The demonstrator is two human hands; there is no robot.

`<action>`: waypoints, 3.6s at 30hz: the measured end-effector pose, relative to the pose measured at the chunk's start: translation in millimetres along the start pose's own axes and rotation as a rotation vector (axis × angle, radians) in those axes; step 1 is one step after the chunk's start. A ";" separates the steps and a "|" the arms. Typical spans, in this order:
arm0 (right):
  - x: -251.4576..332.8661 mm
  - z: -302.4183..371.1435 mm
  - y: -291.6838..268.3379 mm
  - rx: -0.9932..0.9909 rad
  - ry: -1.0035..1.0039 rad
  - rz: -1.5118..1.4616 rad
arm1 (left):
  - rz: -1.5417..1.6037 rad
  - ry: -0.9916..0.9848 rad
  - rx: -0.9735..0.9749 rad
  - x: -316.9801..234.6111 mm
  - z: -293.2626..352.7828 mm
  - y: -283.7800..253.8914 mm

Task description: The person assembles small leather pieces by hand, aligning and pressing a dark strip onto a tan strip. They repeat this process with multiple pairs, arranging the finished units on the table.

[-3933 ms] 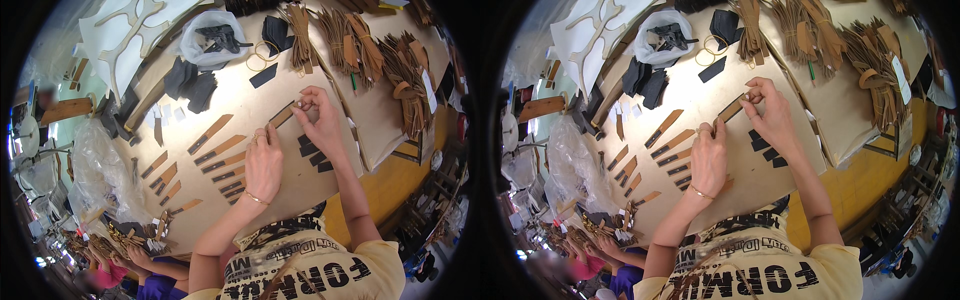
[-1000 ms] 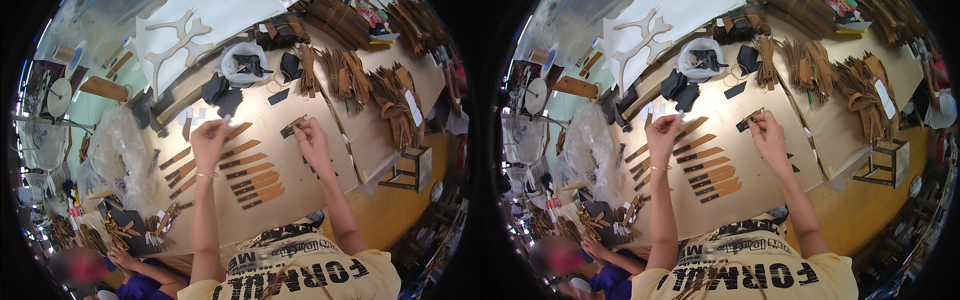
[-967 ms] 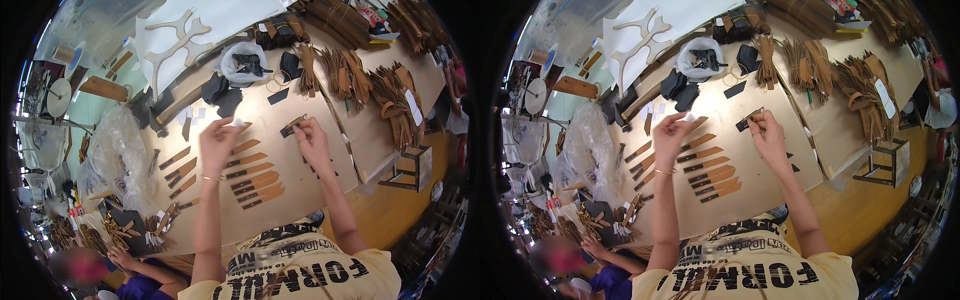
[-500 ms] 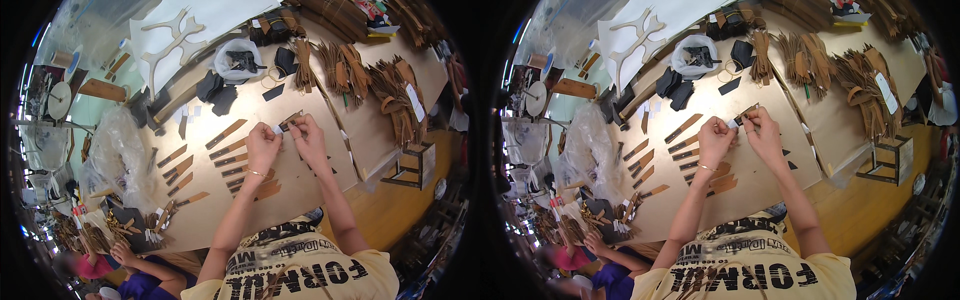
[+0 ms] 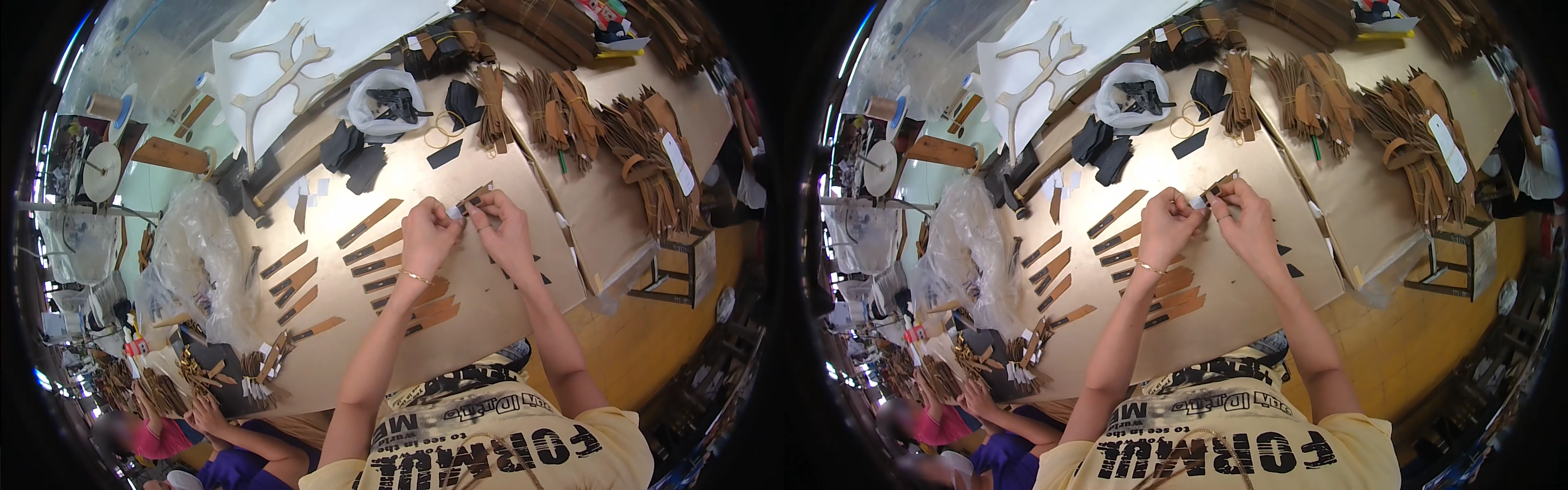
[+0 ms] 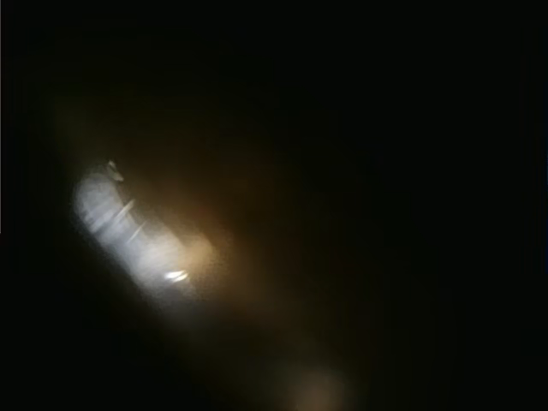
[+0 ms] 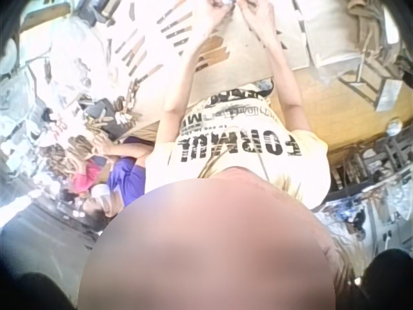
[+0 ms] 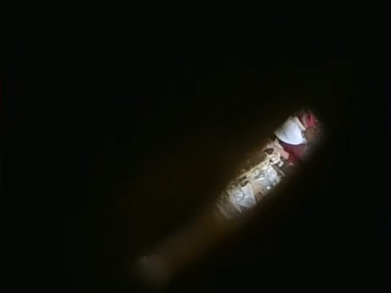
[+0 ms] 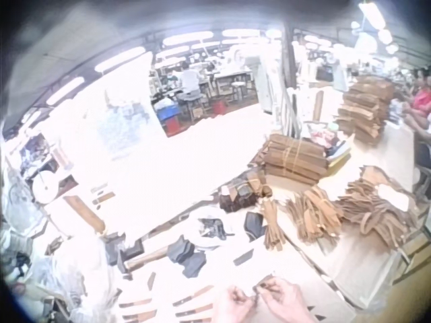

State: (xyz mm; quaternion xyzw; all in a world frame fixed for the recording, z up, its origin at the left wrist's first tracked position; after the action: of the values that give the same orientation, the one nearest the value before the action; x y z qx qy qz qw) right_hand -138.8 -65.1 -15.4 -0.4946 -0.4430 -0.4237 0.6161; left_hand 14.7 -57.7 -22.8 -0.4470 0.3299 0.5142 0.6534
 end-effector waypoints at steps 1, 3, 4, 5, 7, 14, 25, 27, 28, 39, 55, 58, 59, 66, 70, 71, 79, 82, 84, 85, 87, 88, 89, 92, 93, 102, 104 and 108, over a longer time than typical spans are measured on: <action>0.1 -0.2 0.2 0.004 -0.003 -0.015 | 0.041 -0.011 0.020 2.1 -0.4 2.2; -0.2 -0.8 0.7 0.015 0.000 -0.019 | 0.131 -0.029 0.060 6.5 -1.4 6.2; -0.7 -0.9 0.3 0.023 0.006 -0.009 | 0.144 -0.046 0.060 9.2 -2.2 6.1; -0.7 -1.1 -0.3 0.027 -0.001 -0.003 | 0.167 -0.049 0.064 10.9 -3.5 6.0; 0.4 -2.2 -0.8 0.048 -0.033 0.023 | 0.173 -0.048 0.065 12.8 -5.4 6.2; 18.5 9.5 1.9 0.159 -0.416 0.399 | -0.114 0.093 0.002 -2.2 -3.7 -0.5; 21.4 24.0 19.5 0.162 -0.524 0.784 | -0.406 0.142 -0.069 -24.0 30.2 -9.8; 21.9 26.1 21.1 0.147 -0.535 0.818 | -0.602 0.247 -0.159 -32.4 47.4 -13.9; 21.2 26.1 20.5 0.148 -0.525 0.800 | -0.658 0.284 -0.144 -34.0 51.8 -10.7; 12.8 -13.0 -40.6 -0.250 -0.225 0.563 | -0.826 0.592 -0.071 -32.7 29.4 44.5; 4.6 -18.0 -32.6 -0.179 -0.221 0.667 | -0.916 0.952 0.341 -43.5 -28.8 20.3; 14.1 -9.4 -24.3 -0.187 -0.402 0.754 | -1.018 1.021 0.355 -41.5 -28.2 20.4; 18.3 -4.4 -20.1 -0.176 -0.490 0.797 | -1.048 1.029 0.362 -40.5 -28.5 20.8; 25.1 10.4 -6.8 -0.147 -0.667 0.848 | -1.056 0.924 0.303 -32.1 -25.2 19.7; 21.8 16.1 -4.9 -0.095 -0.662 0.751 | -1.046 0.902 0.257 -28.0 -23.4 19.2; 20.3 16.2 -5.3 -0.094 -0.636 0.720 | -1.059 0.918 0.235 -27.9 -22.5 19.7; 23.7 14.9 -1.0 -0.154 -0.510 0.667 | -1.015 0.799 0.188 -26.4 -19.0 22.0; 21.1 11.1 -5.9 -0.135 -0.344 0.577 | -0.978 0.833 0.050 -31.0 -6.8 17.6; 20.4 7.4 -9.2 -0.115 -0.279 0.534 | -0.937 0.843 -0.027 -29.9 7.6 16.4; 21.6 6.6 -10.3 -0.113 -0.281 0.538 | -0.912 0.827 -0.046 -26.6 17.2 16.9; 22.9 4.9 -11.4 -0.106 -0.285 0.546 | -0.914 0.784 -0.053 -18.7 27.6 20.5; 23.4 5.3 -11.3 -0.105 -0.290 0.544 | -0.941 0.756 -0.043 -13.9 30.9 24.3; 23.6 5.6 -11.1 -0.107 -0.291 0.541 | -0.967 0.727 -0.034 -9.4 32.7 27.6; 24.2 8.0 -10.4 -0.106 -0.290 0.561 | -0.999 0.677 0.002 -0.3 31.0 32.6; 25.5 8.5 -10.4 -0.114 -0.301 0.569 | -1.006 0.655 0.025 1.9 28.8 33.7; 18.7 -21.1 -8.9 -0.166 -0.018 0.403 | -1.120 0.687 0.109 2.5 28.8 35.7; 18.1 -24.0 -11.6 -0.162 0.020 0.400 | -1.104 0.694 0.114 2.0 28.5 35.6; 20.2 -20.8 -15.1 -0.165 0.052 0.359 | -1.115 0.714 0.109 1.8 29.0 35.0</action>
State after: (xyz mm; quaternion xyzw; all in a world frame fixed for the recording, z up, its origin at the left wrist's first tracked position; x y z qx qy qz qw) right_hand -145.6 -89.5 5.2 -0.6032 -0.2953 -0.3545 0.6506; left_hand -19.4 -27.7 -21.9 -0.6599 0.2710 -0.0982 0.6939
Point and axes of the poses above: each hand's wrist, its own z-axis away from the middle knuckle, its own y-axis out of the palm, x = y × z, the point moved 6 cm from there along -z, towards the middle knuckle, and after that the axes turned 5 degrees about x, right-handed, at the moved point
